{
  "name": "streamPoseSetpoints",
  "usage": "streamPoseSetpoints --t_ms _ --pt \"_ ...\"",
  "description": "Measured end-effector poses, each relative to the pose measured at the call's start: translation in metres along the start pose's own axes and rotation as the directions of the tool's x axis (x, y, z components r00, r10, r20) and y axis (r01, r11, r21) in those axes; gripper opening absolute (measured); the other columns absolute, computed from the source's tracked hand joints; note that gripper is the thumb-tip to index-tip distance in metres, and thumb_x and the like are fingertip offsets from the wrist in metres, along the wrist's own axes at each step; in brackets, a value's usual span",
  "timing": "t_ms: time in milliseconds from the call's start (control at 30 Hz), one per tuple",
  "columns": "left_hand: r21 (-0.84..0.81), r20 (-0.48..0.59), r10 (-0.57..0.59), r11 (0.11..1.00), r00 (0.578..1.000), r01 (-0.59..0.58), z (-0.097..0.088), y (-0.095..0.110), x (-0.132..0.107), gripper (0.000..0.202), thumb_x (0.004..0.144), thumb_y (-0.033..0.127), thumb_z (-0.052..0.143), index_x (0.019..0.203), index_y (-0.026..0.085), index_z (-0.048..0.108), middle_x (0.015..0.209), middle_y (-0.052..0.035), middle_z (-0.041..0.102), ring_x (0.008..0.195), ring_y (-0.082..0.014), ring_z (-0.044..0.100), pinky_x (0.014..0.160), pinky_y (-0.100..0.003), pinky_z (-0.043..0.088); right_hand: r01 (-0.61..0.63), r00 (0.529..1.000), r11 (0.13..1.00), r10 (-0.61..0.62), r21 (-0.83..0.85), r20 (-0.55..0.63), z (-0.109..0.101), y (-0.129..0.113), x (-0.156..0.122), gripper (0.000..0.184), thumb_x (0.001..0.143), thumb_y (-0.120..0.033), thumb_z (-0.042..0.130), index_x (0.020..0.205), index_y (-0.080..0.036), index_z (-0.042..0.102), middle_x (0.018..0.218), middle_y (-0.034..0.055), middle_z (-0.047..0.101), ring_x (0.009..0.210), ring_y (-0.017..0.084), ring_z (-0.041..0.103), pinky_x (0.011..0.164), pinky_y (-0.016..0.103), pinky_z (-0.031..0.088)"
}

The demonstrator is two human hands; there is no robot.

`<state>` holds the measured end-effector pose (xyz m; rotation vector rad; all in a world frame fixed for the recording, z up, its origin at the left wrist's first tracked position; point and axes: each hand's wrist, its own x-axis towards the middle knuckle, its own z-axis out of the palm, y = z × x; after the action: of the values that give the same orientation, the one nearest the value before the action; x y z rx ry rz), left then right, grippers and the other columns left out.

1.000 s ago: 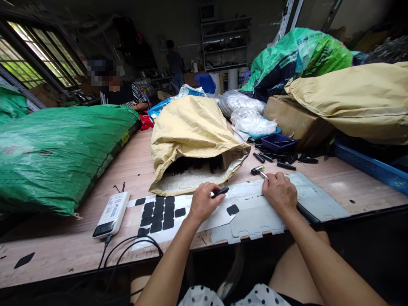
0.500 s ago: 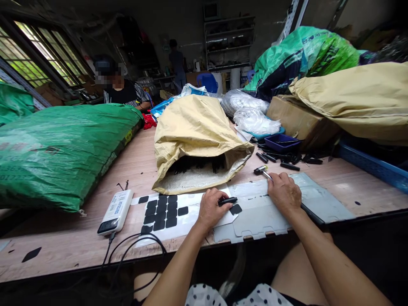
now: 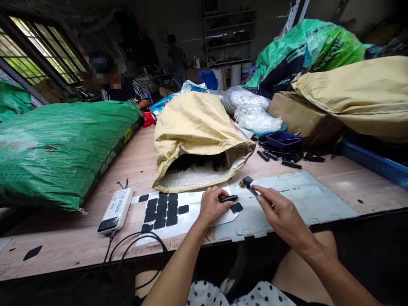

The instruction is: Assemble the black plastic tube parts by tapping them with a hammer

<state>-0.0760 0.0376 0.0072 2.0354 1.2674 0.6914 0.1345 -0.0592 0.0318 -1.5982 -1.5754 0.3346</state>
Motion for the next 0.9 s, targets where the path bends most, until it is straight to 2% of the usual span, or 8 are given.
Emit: streamPoseSetpoints --t_ms 167,467,667,800,900 --pt "-0.027 -0.013 -0.023 0.999 1.000 0.023 0.001 0.000 -0.001 0.018 0.070 0.023 0.085 0.084 0.024 0.074 0.085 0.0023 0.067 0.088 -0.0182 0.057 0.077 -0.030 0.040 0.067 0.996 0.995 -0.063 -0.078 0.057 0.016 -0.007 -0.014 0.038 0.102 -0.029 0.043 0.135 -0.024 0.063 0.113 0.0074 0.072 0.101 0.020 0.069 0.094 0.034 0.055" --pt "-0.017 -0.011 -0.029 0.999 1.000 0.029 0.001 0.002 0.000 0.018 0.070 0.023 0.086 0.082 0.024 0.073 0.086 0.0023 0.067 0.088 -0.0181 0.057 0.079 -0.030 0.040 0.090 0.995 0.970 -0.075 -0.225 0.072 0.021 -0.014 -0.019 0.039 0.102 -0.024 0.044 0.135 -0.026 0.064 0.104 0.0050 0.071 0.091 0.018 0.070 0.082 0.029 0.056" --pt "0.009 0.004 -0.009 1.000 1.000 0.009 0.000 0.002 0.000 0.017 0.073 0.025 0.085 0.083 0.023 0.072 0.088 0.0020 0.067 0.090 -0.0186 0.057 0.080 -0.030 0.039 0.128 0.991 0.972 -0.121 -0.198 0.049 0.027 -0.027 -0.018 0.040 0.102 -0.023 0.043 0.138 -0.025 0.062 0.105 0.0051 0.070 0.092 0.016 0.070 0.084 0.028 0.056" --pt "0.057 0.000 0.004 0.998 1.000 -0.004 0.000 0.001 -0.002 0.018 0.074 0.029 0.085 0.078 0.022 0.069 0.086 0.0010 0.065 0.090 -0.0193 0.056 0.078 -0.031 0.038 0.160 0.985 0.954 -0.136 -0.252 0.107 0.037 -0.031 -0.019 0.040 0.102 -0.021 0.042 0.135 -0.025 0.063 0.101 0.0040 0.070 0.089 0.016 0.070 0.079 0.026 0.055" --pt "0.038 -0.004 0.010 0.999 1.000 -0.009 0.001 0.000 -0.003 0.019 0.073 0.029 0.086 0.081 0.022 0.071 0.088 0.0013 0.066 0.092 -0.0194 0.056 0.081 -0.031 0.038 0.144 0.989 0.951 -0.126 -0.275 0.082 0.036 -0.030 -0.017 0.038 0.101 -0.021 0.044 0.133 -0.026 0.064 0.100 0.0038 0.070 0.086 0.016 0.069 0.076 0.025 0.054"
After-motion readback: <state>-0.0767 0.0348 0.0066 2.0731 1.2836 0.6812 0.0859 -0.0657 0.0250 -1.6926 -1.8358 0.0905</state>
